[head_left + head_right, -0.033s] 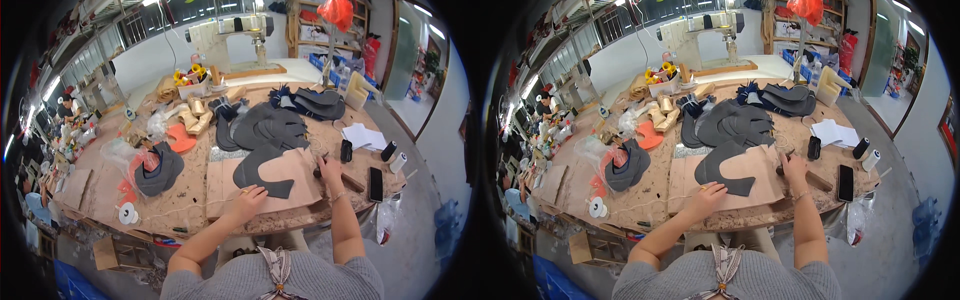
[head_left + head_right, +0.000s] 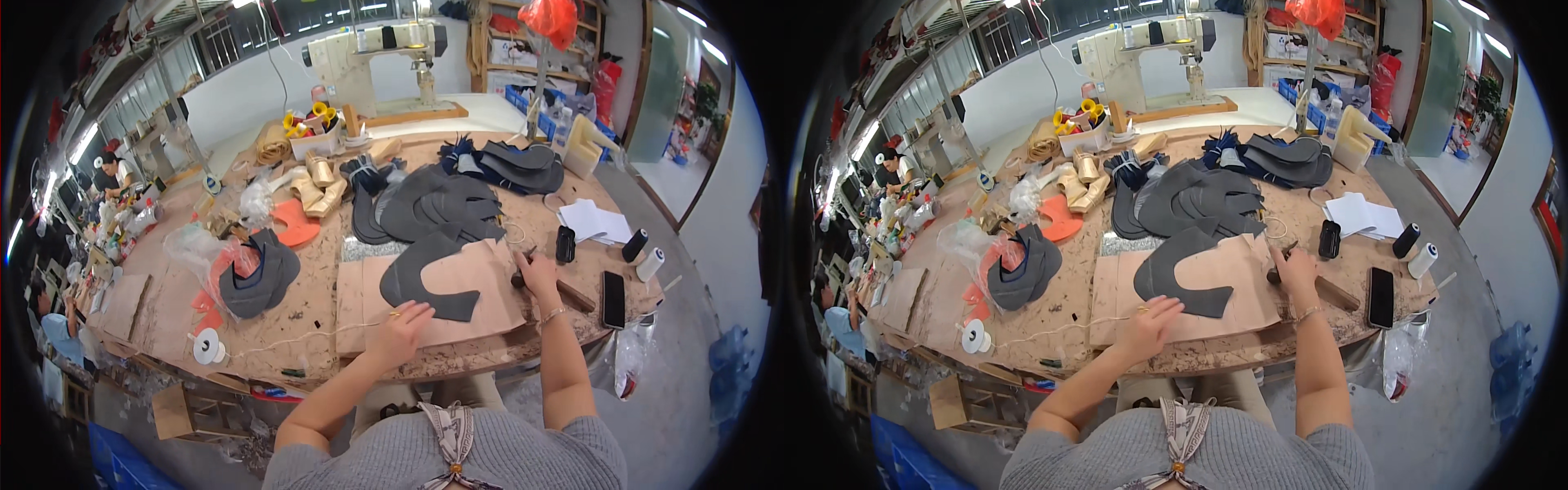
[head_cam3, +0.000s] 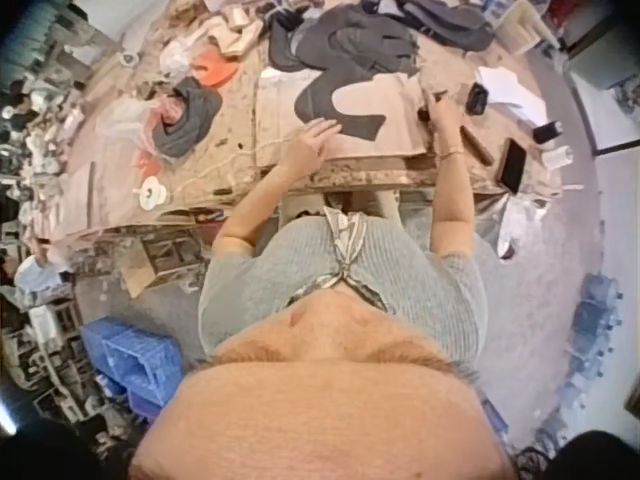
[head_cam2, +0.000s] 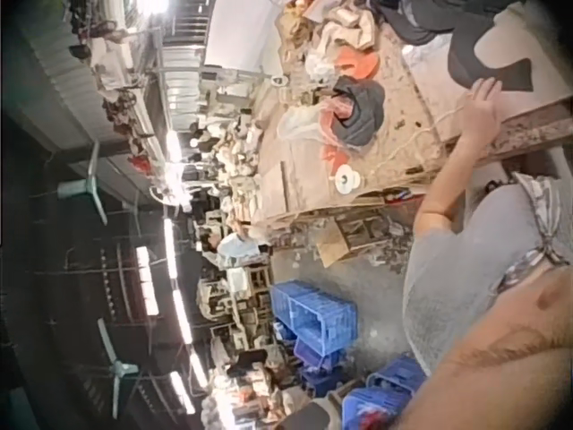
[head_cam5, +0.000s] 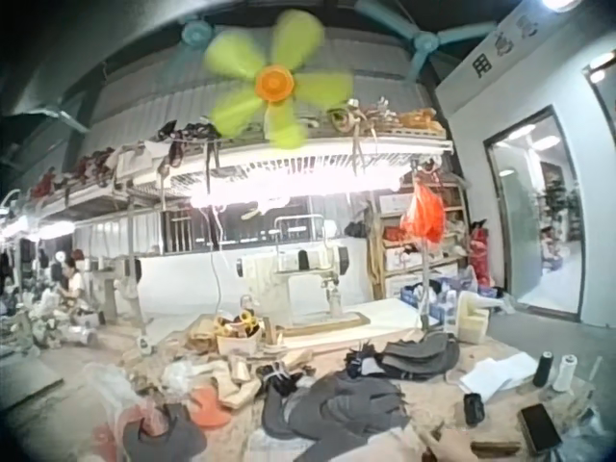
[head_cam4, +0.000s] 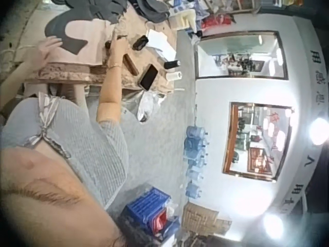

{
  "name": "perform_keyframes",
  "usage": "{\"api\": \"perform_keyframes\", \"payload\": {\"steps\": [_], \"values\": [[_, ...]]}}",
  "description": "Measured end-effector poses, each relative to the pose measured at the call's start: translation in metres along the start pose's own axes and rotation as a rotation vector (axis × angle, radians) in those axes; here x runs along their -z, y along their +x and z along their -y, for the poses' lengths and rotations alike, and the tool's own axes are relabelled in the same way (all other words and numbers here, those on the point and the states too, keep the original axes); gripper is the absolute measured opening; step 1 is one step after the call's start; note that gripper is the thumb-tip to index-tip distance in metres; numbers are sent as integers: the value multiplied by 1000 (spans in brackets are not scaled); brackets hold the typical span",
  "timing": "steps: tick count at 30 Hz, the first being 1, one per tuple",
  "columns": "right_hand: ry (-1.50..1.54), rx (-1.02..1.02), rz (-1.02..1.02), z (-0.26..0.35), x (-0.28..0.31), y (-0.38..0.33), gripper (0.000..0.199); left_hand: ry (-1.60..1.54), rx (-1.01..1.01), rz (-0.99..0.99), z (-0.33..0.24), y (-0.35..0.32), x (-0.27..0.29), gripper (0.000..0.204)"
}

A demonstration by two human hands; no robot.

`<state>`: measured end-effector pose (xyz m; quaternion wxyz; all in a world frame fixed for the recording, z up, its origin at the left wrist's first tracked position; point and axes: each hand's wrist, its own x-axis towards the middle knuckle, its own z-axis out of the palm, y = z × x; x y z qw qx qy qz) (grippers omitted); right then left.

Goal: The person uses a black rotary cutter to trim the edges of a dark gray fabric piece placed on a light brown work surface. They hold the fabric steady with their left hand while guiding the cutter with their right hand, following the contour of the material. The person occasionally lifts the fabric to adjust its position before continuing the cutting process.

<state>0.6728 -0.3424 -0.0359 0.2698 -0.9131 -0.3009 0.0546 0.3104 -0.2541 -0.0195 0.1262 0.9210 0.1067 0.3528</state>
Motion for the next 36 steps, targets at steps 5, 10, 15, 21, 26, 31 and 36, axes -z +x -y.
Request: {"api": "perform_keyframes", "payload": {"steps": [5, 10, 15, 21, 26, 31, 36], "values": [[-105, 224, -438, 22, 0, -23, 56, 166, 343, -83, 5, -26, 34, 24], [109, 657, -570, 57, 5, -74, 42, 177, 321, 4, 23, -29, 29, 11], [154, 721, -548, 61, 9, -97, 31, 355, 275, 181, 32, -18, 25, 7], [113, 711, -568, 57, 22, -123, 25, 212, 417, 81, 41, -5, 10, 8], [175, 706, -481, 43, 22, -131, 22, -121, 306, 13, 1, 55, -16, 6], [163, 714, -504, 46, 22, -129, 21, -10, 273, 184, 1, 79, -81, 9], [246, 544, -428, 41, 28, -135, 29, 140, 327, 168, -10, 33, -73, 10]]}}
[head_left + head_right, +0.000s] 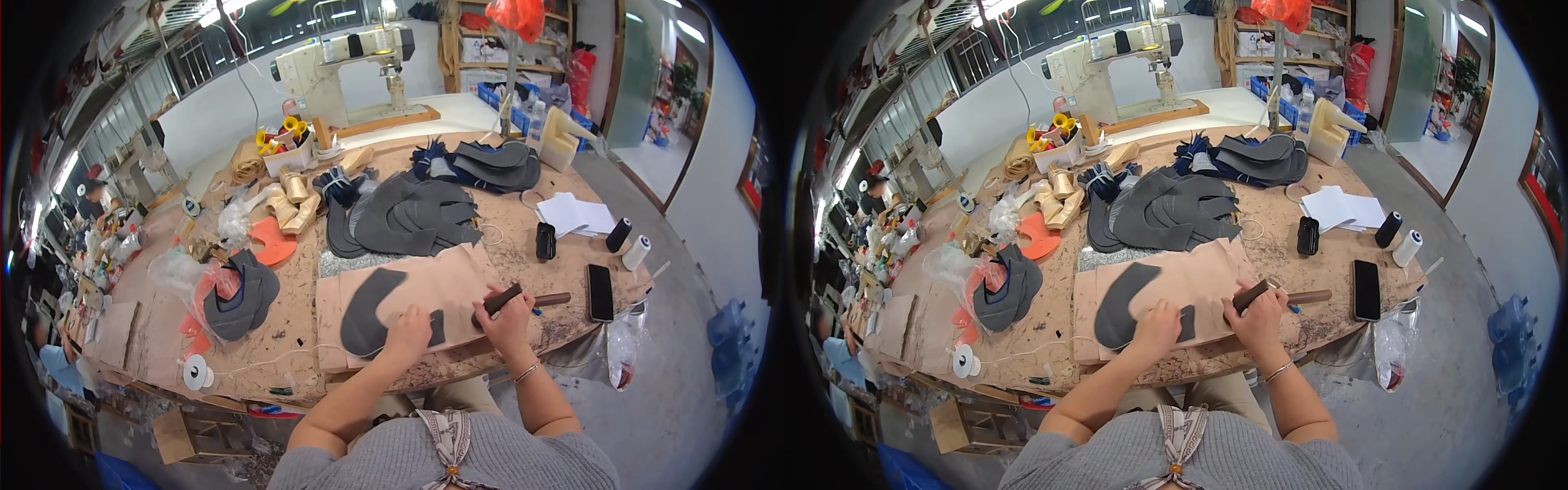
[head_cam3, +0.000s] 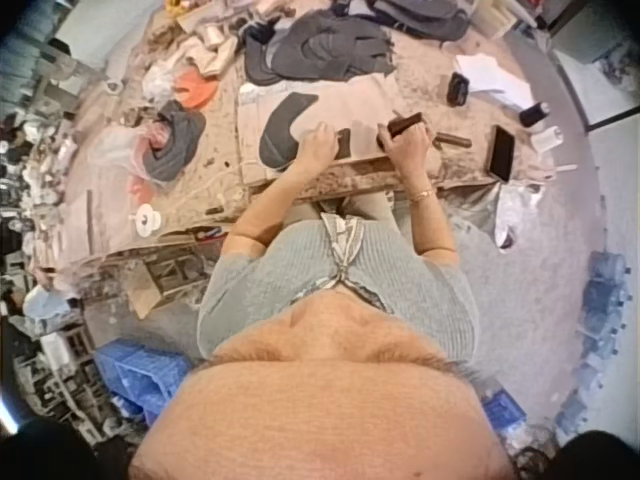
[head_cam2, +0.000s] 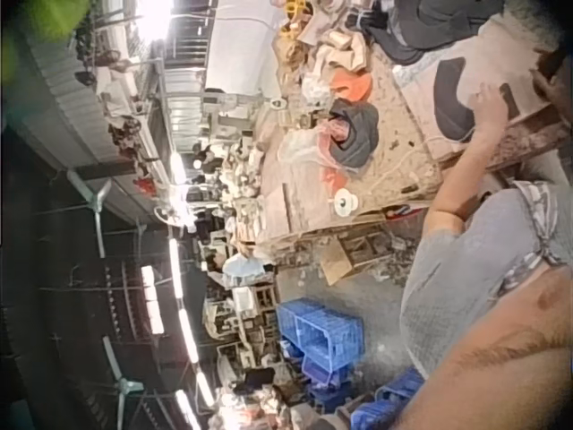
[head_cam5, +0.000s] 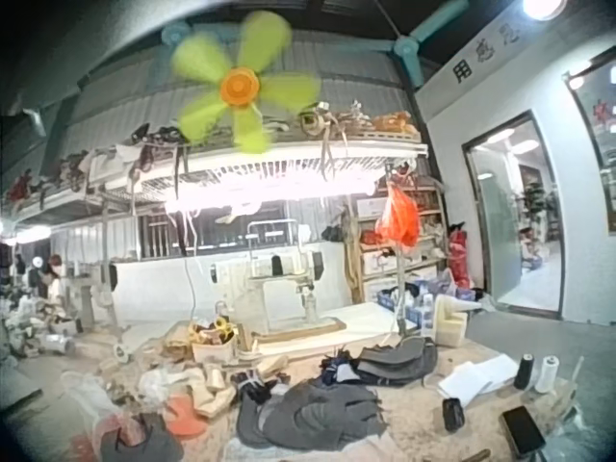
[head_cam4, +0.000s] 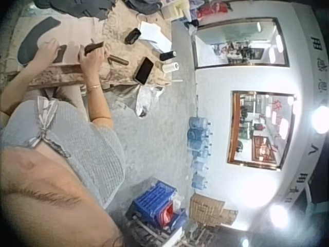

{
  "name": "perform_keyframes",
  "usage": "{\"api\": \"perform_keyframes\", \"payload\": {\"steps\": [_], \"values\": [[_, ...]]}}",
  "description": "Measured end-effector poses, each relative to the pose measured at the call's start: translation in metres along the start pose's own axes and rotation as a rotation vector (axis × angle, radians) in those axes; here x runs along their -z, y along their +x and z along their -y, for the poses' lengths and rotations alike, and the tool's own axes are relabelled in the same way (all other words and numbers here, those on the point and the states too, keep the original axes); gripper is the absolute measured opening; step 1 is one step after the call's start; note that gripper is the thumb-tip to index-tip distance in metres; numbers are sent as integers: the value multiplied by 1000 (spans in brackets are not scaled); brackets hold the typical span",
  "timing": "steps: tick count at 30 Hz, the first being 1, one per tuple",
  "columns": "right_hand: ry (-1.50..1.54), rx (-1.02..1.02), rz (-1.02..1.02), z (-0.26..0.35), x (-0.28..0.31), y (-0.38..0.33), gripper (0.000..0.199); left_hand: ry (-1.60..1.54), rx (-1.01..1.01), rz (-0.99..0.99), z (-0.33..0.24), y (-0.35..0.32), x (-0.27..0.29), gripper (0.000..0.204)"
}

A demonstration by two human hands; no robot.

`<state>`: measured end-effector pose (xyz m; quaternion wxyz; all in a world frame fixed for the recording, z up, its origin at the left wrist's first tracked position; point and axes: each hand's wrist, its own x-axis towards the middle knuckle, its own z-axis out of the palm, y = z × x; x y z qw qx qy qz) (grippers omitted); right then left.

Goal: The person uses a black rotary cutter to trim the edges of a dark gray fabric piece placed on a light brown work surface. They hold the fabric steady with their left hand while guiding the cutter with their right hand, following the contour of the material. The person occasionally lifts the fabric to adjust its position before continuing the cutting process.

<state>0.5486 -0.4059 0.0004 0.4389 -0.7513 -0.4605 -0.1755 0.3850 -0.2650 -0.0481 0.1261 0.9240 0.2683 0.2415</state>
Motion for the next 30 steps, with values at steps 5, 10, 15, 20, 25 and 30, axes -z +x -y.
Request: {"api": "perform_keyframes", "payload": {"steps": [5, 10, 15, 20, 25, 30], "values": [[81, -63, 54, 7, 4, 6, 34, -311, 80, -22, 6, -8, 35, 10], [113, 9, 46, 14, -5, 5, 22, -289, 73, 34, -15, 12, 38, 10], [118, 42, -5, 21, -8, 8, 18, -182, 30, -44, -3, 13, 10, 10], [180, 76, -26, 29, -15, 9, 17, -299, -170, -13, 8, 2, 24, 5], [208, 213, 106, 42, -38, 4, 17, -599, -137, 124, 45, -10, 64, 10], [195, 145, 99, 52, -38, 5, 17, -639, 121, -92, 20, -8, 100, 8]]}}
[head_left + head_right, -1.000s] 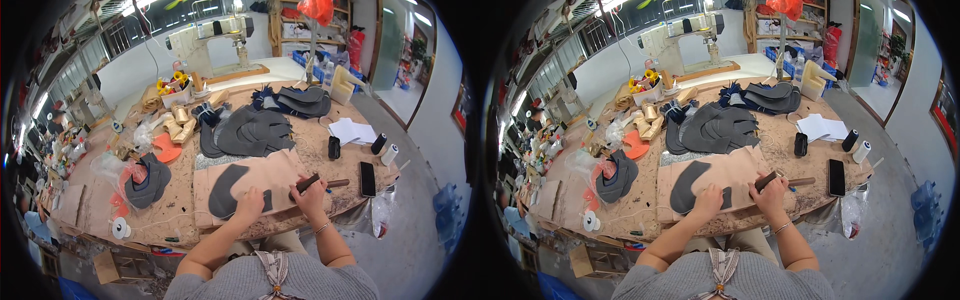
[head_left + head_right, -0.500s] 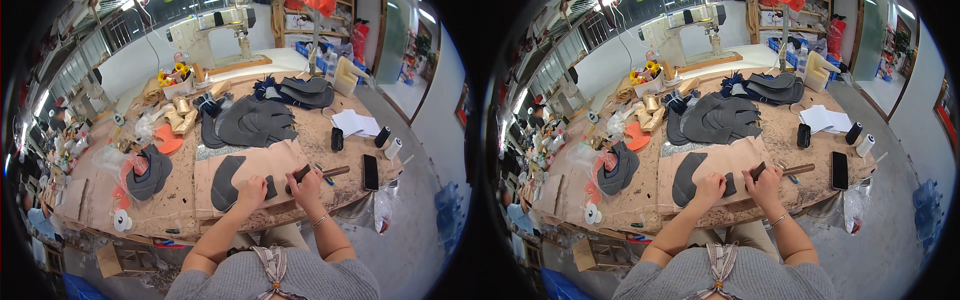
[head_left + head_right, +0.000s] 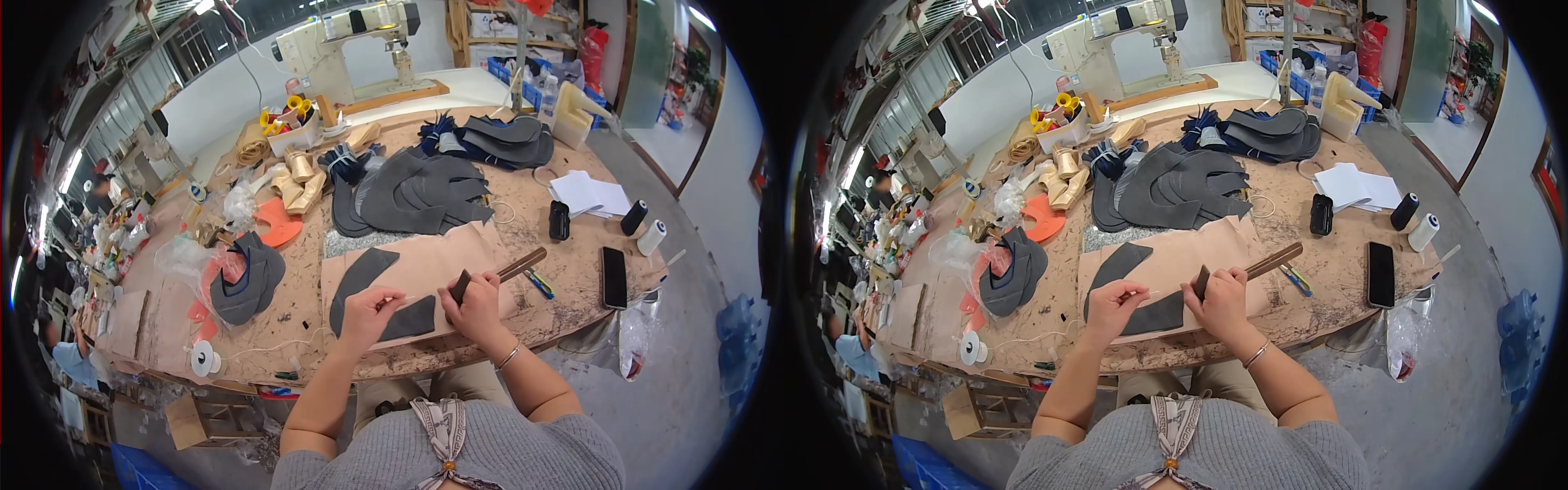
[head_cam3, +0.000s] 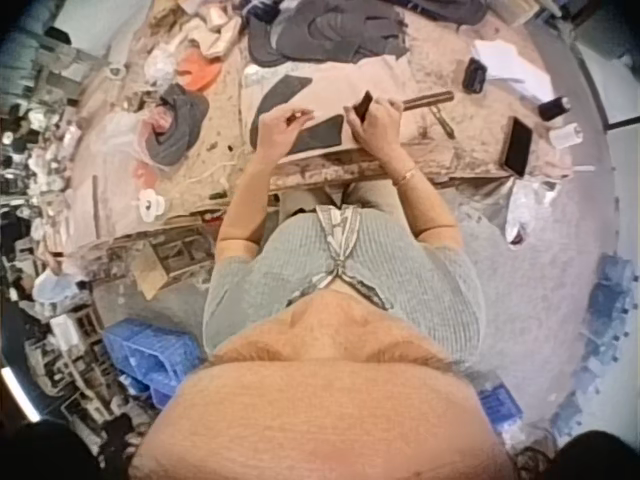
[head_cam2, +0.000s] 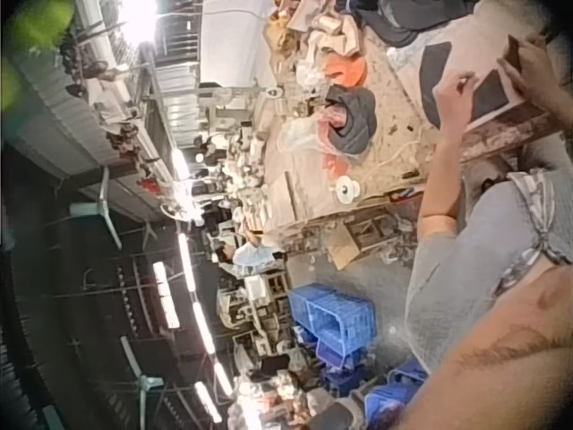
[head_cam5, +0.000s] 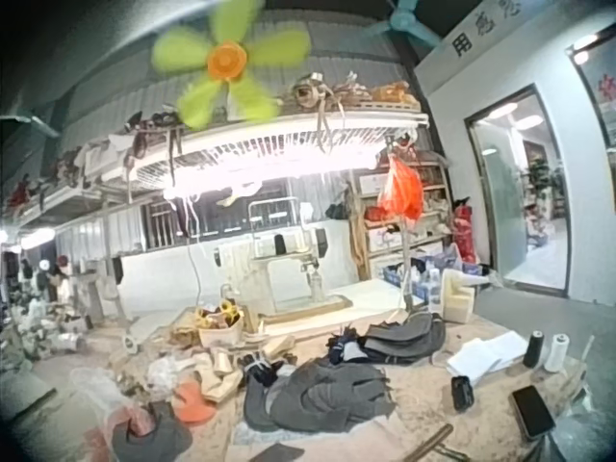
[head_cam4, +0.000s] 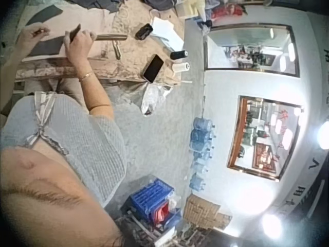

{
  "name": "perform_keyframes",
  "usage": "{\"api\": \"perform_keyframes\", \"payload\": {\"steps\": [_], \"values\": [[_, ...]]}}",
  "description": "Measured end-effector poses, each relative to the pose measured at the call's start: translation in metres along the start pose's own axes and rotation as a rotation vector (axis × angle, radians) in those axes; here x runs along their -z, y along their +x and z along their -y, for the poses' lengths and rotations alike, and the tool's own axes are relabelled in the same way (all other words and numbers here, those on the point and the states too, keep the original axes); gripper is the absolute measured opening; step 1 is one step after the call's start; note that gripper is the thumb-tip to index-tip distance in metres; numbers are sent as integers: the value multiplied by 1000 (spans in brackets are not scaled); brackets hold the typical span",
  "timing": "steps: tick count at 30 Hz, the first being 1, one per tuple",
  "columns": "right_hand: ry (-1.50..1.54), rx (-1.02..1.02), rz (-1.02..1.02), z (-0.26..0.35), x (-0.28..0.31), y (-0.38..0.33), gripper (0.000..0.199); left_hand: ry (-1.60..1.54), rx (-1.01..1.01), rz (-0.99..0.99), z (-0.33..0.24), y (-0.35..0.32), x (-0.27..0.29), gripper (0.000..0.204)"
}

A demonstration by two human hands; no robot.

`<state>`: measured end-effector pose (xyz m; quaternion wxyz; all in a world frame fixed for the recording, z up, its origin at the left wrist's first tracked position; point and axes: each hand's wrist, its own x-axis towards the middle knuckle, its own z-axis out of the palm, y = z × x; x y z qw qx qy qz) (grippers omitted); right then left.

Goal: The person uses a black rotary cutter to trim the edges of a dark gray fabric piece placed on a light brown work surface. They hold the fabric steady with their left hand while guiding the cutter with their right hand, following the contour of the material. The person occasionally lifts the fabric to adjust its position before continuing the cutting process.

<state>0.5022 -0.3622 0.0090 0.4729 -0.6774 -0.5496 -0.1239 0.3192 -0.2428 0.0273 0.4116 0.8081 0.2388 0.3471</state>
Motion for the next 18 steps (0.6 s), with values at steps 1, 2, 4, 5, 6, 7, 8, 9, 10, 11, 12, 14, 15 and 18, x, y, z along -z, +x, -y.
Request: {"api": "perform_keyframes", "payload": {"steps": [1, 2, 4, 5, 6, 7, 8, 9, 10, 11, 12, 14, 15, 18], "values": [[20, -24, -11, 0, 1, 0, 17, 27, -8, -44, -10, 1, -5, 8], [39, -49, 10, -2, 2, -1, 15, 81, -74, -87, -13, 2, -14, 9], [52, -62, 18, -3, 3, -2, 15, 119, 4, -47, -13, 6, -32, 12], [60, -67, 20, -3, 3, -2, 15, 139, 41, -27, -11, 8, -41, 14], [67, -64, 19, -3, 4, -2, 14, 123, 35, -28, 2, 11, -53, 16], [76, -60, 19, -3, 4, -3, 14, 107, 30, -31, 23, 13, -67, 18], [83, -60, 15, -3, 5, -3, 14, 92, 23, -28, 30, 15, -73, 20], [85, -71, 17, -3, 5, -2, 14, 143, -22, 24, 36, 12, -74, 21], [85, -82, 18, -4, 6, -2, 14, 194, -70, 76, 37, 10, -71, 21], [85, -92, 20, -5, 7, -1, 14, 244, -117, 128, 39, 8, -68, 22], [97, -106, 11, -7, 8, -1, 14, 152, -116, 186, 40, 5, -61, 22], [130, -138, -2, -10, 9, -4, 14, -23, -105, 302, 41, -3, -44, 21], [118, -132, 3, -10, 11, -4, 14, -40, -46, 310, 38, -1, -42, 21], [91, -116, 9, -8, 9, 0, 15, -33, 64, 281, 21, 7, -32, 21]]}}
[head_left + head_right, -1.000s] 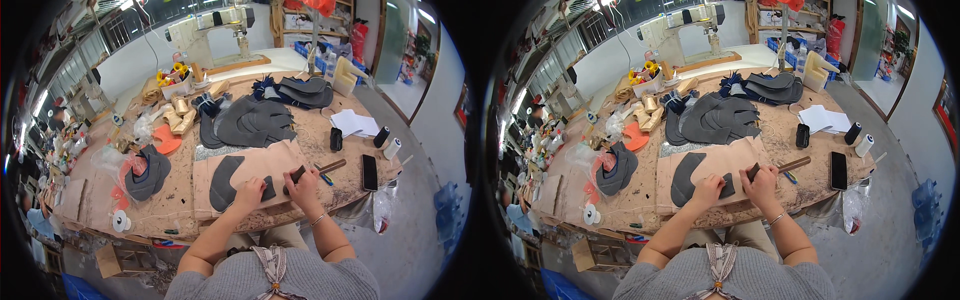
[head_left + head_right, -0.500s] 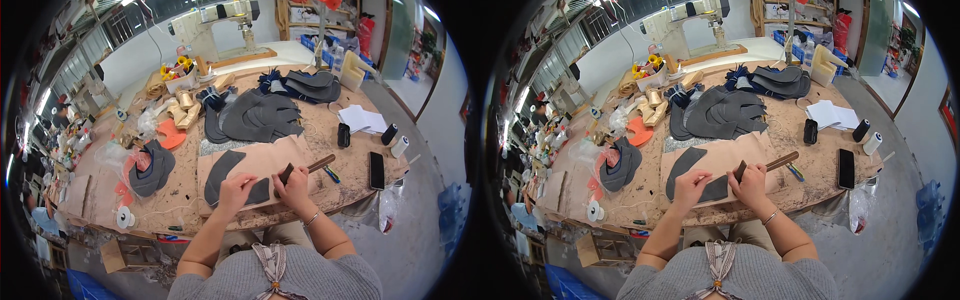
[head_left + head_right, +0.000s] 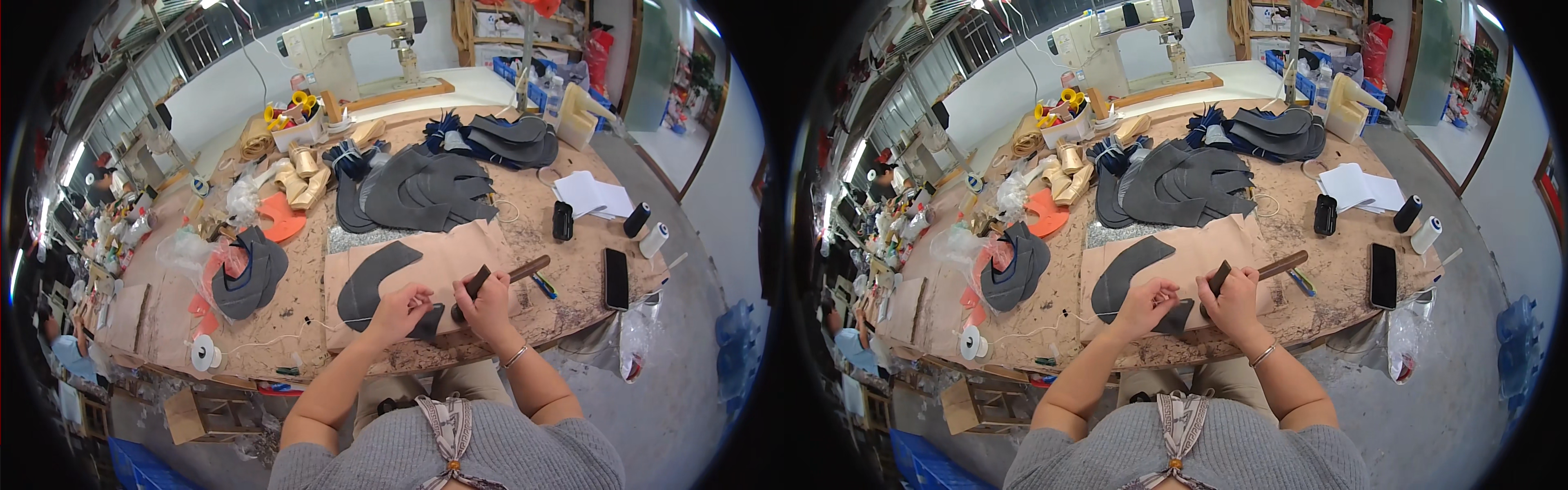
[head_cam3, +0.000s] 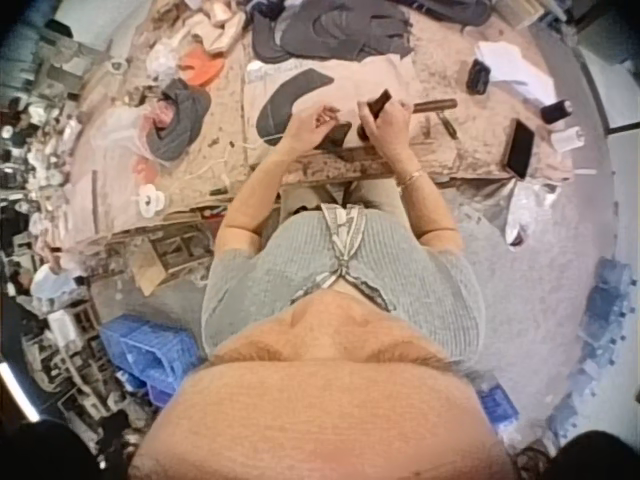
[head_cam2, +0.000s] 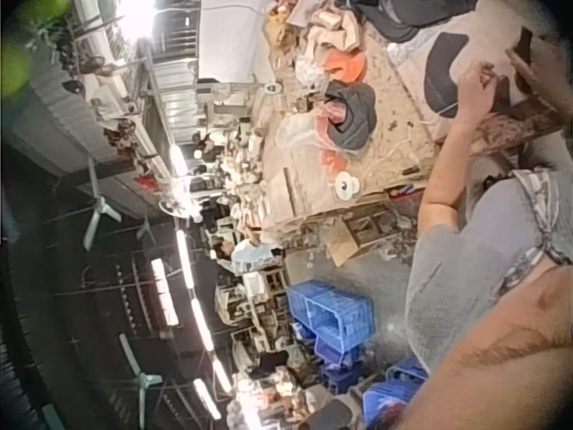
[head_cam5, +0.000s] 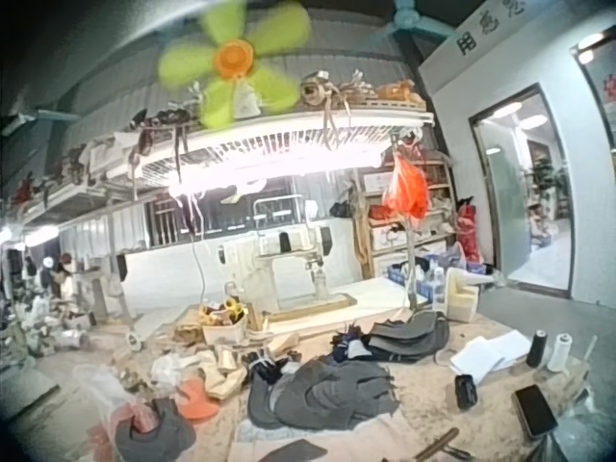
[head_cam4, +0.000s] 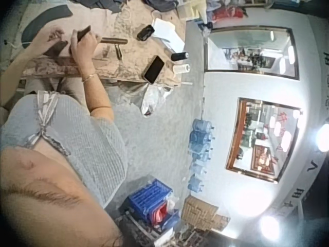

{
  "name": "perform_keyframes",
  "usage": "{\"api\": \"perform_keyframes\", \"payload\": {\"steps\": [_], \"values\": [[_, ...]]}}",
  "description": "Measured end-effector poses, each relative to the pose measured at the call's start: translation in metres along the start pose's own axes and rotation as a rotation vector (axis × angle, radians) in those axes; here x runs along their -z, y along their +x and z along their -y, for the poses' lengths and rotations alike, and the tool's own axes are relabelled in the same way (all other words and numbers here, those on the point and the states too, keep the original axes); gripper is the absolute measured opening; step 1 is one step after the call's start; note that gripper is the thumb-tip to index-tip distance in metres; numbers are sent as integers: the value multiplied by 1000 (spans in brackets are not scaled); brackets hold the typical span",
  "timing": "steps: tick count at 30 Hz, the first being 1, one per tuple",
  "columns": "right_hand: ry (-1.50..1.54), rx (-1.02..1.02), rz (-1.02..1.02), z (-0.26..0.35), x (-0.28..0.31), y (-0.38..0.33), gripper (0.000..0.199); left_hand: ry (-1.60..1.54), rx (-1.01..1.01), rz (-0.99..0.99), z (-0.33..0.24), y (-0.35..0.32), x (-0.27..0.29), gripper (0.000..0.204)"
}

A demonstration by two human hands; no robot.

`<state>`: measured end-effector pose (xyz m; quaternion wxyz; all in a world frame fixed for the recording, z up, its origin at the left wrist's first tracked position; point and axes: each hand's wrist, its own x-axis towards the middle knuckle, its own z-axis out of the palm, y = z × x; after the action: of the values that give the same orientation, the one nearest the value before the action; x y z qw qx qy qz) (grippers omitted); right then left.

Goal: The person uses a black rotary cutter to trim the edges of a dark gray fabric piece placed on a light brown work surface. They hold the fabric steady with their left hand while guiding the cutter with their right hand, following the contour of the material. The person occasionally lifts the fabric to adjust its position before continuing the cutting process.

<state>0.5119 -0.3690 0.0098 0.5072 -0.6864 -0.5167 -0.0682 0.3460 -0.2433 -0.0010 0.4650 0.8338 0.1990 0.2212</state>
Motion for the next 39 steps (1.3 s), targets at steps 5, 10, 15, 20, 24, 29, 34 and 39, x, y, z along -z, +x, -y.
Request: {"api": "perform_keyframes", "payload": {"steps": [5, 10, 15, 20, 24, 29, 34, 39], "values": [[-15, 19, -4, 1, -9, 3, 17, 100, -11, -110, -12, 5, -20, 21], [39, -25, -33, 1, -4, -2, 16, 224, -32, -131, 5, 0, -35, 16], [35, -10, -40, 2, -3, 0, 16, 243, -19, -161, 5, 1, -37, 16], [32, 29, -9, -1, -4, 7, 15, 226, -38, -172, 9, 0, -38, 18], [6, 91, -53, 11, -4, 21, 15, 225, -8, -162, 8, -1, -36, 18], [-137, 216, -40, 1, -31, 19, 17, 218, -21, -159, 11, 0, -36, 19], [-129, 188, -40, 0, -31, 15, 16, 393, -233, -101, 18, -11, -3, 13], [-115, 185, -71, 3, -30, 15, 16, 606, -386, -54, 27, -28, 20, 19]]}}
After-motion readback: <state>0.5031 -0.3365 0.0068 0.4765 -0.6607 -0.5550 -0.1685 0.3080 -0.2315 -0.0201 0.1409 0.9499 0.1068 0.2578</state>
